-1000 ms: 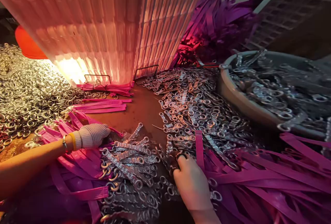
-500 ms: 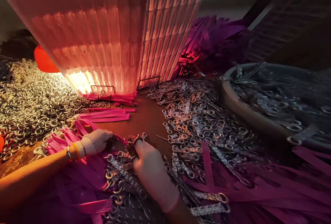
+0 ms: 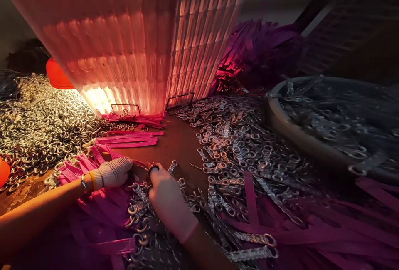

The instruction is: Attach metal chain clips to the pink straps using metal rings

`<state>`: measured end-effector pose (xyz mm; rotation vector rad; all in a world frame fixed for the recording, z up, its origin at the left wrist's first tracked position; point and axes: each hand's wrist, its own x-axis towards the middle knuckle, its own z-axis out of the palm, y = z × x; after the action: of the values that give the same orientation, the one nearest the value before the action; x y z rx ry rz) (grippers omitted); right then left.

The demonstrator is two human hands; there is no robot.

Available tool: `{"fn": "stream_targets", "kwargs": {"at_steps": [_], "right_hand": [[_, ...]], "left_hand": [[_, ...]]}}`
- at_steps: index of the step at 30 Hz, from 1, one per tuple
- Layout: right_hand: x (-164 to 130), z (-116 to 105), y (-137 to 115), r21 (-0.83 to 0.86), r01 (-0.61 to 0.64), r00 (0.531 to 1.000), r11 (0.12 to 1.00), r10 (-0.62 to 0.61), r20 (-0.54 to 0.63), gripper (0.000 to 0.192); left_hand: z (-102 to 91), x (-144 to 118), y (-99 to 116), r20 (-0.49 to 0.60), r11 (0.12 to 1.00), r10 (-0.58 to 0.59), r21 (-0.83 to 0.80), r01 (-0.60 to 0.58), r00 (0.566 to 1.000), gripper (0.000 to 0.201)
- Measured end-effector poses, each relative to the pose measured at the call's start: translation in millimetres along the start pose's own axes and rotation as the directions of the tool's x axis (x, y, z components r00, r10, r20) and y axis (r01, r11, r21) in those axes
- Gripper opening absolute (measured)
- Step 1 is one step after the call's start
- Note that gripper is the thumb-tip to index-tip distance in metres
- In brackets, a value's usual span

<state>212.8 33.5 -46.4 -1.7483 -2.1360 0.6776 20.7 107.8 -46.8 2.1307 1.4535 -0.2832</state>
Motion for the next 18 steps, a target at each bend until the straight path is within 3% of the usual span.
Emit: {"fn": "stream_targets", "kwargs": {"at_steps": [3,6,8,12,14,18], "right_hand": [[9.0,-4.0,-5.5,0.011,0.047,0.999,0.999,-0.046,-0.022,0.038],[17.2,-7.0,-10.8,-0.023,0.064,0.998,0.998,-0.064,0.011,0.037],[20.7,-8.0,-12.8,-0.051,0.078,0.996,0.996,-0.076,0.039,0.037],[20.5,-11.0,-14.2,-0.065,0.105,0.993,0.992,-0.102,0.057,0.03],[17.5,-13.6,-16.1,-0.09,0.096,0.995,0.991,-0.094,0.024,0.02],[12.8,-14.8,-23.2,-0.272,0.136,0.983,0.953,-0.164,-0.08,0.011]], "left_hand": [[-7.6,-7.6,-2.5,-0.1,0.996,0.063,-0.059,-0.069,0.993,0.019],[-12.6,-13.6,-1.1,-0.222,0.912,0.151,-0.345,-0.223,0.963,0.013],[-12.6,-17.7,3.3,-0.259,0.775,0.156,-0.566,-0.281,0.953,0.011],[-8.0,-24.3,19.6,-0.221,0.461,0.034,-0.862,-0.211,0.975,0.017],[-6.5,-25.6,29.1,-0.196,0.323,-0.052,-0.931,-0.169,0.979,0.017],[-9.3,-24.8,45.5,-0.107,0.159,-0.113,-0.983,-0.089,0.988,0.018]]}}
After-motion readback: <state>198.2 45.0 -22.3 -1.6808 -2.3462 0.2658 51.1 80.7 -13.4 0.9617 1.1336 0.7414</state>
